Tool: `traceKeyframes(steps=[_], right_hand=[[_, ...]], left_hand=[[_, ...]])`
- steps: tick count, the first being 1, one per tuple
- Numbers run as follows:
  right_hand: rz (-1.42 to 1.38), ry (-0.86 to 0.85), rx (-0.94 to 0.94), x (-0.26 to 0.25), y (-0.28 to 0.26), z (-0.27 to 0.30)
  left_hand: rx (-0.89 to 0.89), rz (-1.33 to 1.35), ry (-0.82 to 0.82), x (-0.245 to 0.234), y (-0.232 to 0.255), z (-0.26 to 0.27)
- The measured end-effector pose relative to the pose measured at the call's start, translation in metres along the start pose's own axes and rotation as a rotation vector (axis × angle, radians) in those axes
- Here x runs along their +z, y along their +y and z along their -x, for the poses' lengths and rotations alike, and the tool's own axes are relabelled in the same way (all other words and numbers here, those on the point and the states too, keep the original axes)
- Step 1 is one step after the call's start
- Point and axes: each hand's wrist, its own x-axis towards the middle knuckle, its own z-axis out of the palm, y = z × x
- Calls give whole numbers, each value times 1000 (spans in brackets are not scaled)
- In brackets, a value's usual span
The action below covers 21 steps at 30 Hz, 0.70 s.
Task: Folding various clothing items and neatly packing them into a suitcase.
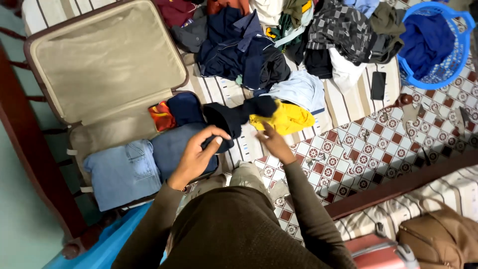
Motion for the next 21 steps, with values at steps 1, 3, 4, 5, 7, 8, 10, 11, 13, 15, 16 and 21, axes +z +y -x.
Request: traceKeyframes(steps=[1, 3, 4, 5, 7, 8, 10, 11, 13, 15, 16, 21], right_hand=[[-2, 14, -1, 9, -61, 25], [237, 28, -662, 47, -176, 90], [242, 44, -669, 58, -187, 99], [295, -71, -736, 70, -198, 108], [350, -173, -798, 90, -201, 118], [349, -176, -707, 98, -194, 118], [346, -162, -610, 109, -185, 126], [341, -197, -554, 108, -185, 128], [346, -230, -505, 103, -197, 136], [262, -319, -652, 98, -221, 149], [268, -326, -659, 96, -213, 146], [702, -447, -675, 96, -173, 143]], left_hand=[[5, 2, -13, -5, 1, 7], [9, -47, -218, -15, 3, 16], [22, -48, -229, -19, 6, 20], [43, -135, -297, -24, 9, 24], [70, -225, -376, -31, 23, 32], [60, -225, -391, -34, 34, 36], [56, -222, -425, -39, 49, 44], [-24, -259, -387, -41, 51, 45], [-92, -293, -343, -45, 49, 48], [-103, -78, -314, -52, 39, 56], [-97, -78, -304, -55, 31, 58], [-41, -334, 12, -71, 7, 76]])
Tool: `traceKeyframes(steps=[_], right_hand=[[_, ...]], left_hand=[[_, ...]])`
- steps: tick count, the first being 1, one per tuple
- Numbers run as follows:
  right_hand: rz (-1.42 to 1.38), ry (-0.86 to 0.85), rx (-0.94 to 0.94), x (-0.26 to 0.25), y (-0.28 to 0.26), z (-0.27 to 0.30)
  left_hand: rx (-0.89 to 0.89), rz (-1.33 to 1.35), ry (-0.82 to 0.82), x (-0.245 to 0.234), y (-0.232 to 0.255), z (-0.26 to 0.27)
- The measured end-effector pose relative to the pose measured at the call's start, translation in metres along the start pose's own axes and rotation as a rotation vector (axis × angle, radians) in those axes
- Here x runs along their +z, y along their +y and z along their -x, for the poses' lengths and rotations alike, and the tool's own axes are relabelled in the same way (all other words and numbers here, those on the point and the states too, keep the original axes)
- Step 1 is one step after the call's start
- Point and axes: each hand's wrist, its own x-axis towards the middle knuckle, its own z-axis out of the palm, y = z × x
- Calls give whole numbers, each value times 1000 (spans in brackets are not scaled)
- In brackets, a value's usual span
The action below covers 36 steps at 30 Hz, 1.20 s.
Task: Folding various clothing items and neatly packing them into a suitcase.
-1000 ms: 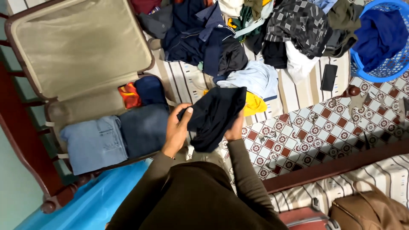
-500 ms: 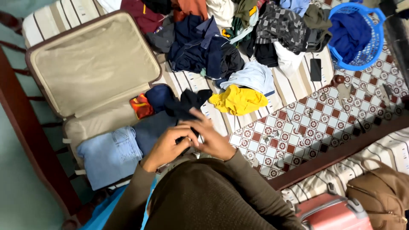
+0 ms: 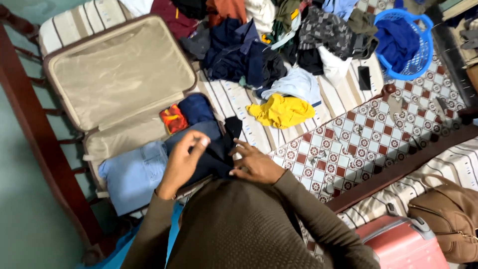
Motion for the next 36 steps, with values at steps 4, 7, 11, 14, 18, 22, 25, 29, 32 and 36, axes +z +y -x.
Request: traceKeyframes(steps=[4, 7, 11, 14, 18, 22, 25, 29, 32, 36], right_hand=[[-43, 133, -117, -11, -21, 5], [-110, 218, -37, -20, -44, 3], [-124, 318, 13, -27, -56, 3], [-206, 313, -8, -32, -68, 4], [-173, 282, -65, -43, -86, 4], [-147, 288, -103, -46, -85, 10], [-191, 318, -106, -48, -86, 17], [-169, 449, -30, -51, -79, 18], [-148, 550, 126, -55, -54, 28], [-49, 374, 311, -68, -37, 38]], left_hand=[[-18, 39, 105, -18, 12, 11], [62, 58, 169, -22, 8, 18], [-147, 24, 51, -21, 0, 24], [-379, -111, -125, -5, -35, 27], [-295, -82, -171, 34, -103, 22], [-539, 95, -189, 70, -111, 10], [-325, 137, -36, 95, -133, 5], [-253, 258, -245, 97, -122, 1], [-136, 563, -436, 51, -45, -5], [-43, 853, -533, -14, 21, -11]])
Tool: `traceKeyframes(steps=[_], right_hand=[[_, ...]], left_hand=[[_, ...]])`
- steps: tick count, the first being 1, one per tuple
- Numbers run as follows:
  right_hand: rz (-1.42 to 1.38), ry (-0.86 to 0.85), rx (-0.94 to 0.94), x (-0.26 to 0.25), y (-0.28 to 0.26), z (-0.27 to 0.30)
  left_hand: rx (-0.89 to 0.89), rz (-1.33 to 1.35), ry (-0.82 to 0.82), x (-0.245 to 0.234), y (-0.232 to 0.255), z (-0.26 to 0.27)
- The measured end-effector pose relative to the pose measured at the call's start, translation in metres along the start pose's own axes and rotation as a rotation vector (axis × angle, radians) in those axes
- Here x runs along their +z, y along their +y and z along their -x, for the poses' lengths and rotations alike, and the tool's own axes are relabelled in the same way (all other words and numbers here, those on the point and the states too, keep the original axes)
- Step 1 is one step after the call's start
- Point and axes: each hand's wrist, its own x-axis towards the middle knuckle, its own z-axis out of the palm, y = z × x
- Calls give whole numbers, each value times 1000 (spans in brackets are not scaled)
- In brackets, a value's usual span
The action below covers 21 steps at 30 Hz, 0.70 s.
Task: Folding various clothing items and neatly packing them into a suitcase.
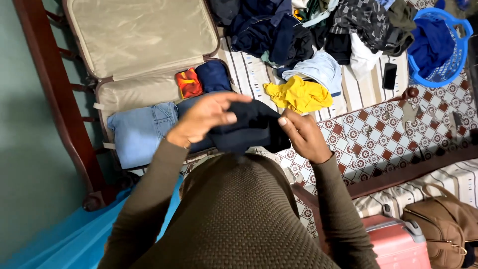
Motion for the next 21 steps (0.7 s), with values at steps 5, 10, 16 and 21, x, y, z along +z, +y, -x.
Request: traceKeyframes(steps=[5, 10, 16, 21], right_hand=[[-190, -212, -155, -5, -46, -14], [-33, -385, 49, 27, -63, -36], [-587, -233, -281, 116, 64, -63], [-825, -182, -180, 118, 54, -78]], left_hand=[[224, -154, 141, 4, 52, 4], [248, 127, 185, 25, 60, 0], [215, 15, -39, 60, 9, -7], [30, -167, -278, 98, -12, -4]])
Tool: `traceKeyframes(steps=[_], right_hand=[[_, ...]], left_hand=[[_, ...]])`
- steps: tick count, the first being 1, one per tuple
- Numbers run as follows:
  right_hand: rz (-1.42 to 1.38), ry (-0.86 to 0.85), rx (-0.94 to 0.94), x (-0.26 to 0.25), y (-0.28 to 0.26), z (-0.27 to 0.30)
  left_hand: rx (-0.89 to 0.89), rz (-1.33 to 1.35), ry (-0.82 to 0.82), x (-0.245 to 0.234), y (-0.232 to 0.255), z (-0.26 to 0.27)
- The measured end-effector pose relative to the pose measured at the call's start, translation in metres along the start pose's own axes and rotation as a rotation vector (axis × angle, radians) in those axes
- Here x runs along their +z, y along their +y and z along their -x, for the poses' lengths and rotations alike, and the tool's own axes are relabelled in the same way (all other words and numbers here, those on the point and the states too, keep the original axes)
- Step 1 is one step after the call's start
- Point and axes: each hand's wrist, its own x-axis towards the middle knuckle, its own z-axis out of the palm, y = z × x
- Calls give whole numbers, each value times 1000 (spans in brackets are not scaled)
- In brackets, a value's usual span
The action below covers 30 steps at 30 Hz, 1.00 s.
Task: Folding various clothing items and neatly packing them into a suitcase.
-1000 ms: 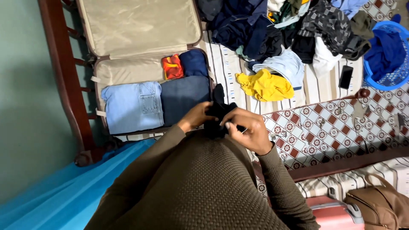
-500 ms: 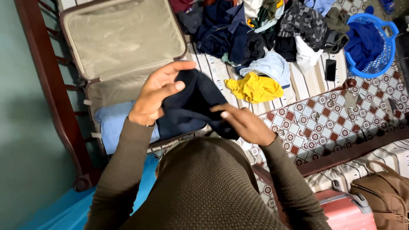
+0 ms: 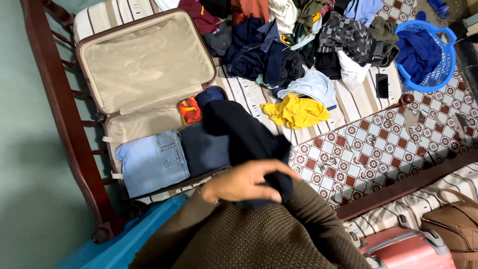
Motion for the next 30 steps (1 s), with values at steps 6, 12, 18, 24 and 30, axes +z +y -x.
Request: traceKeyframes(steps=[6, 12, 18, 24, 30], right_hand=[[-282, 100, 90, 9, -8, -7], [-575, 247, 168, 25, -20, -2], [-862, 375, 254, 36, -28, 8], [-1075, 359, -62, 18, 1, 28], [-927, 424, -260, -5, -60, 65]], left_hand=[[-54, -269, -83, 4, 20, 4], [54, -349, 34, -15, 36, 8], [175, -228, 597, -84, 8, 18], [258, -41, 881, -125, -11, 60], [451, 241, 968, -135, 0, 91]])
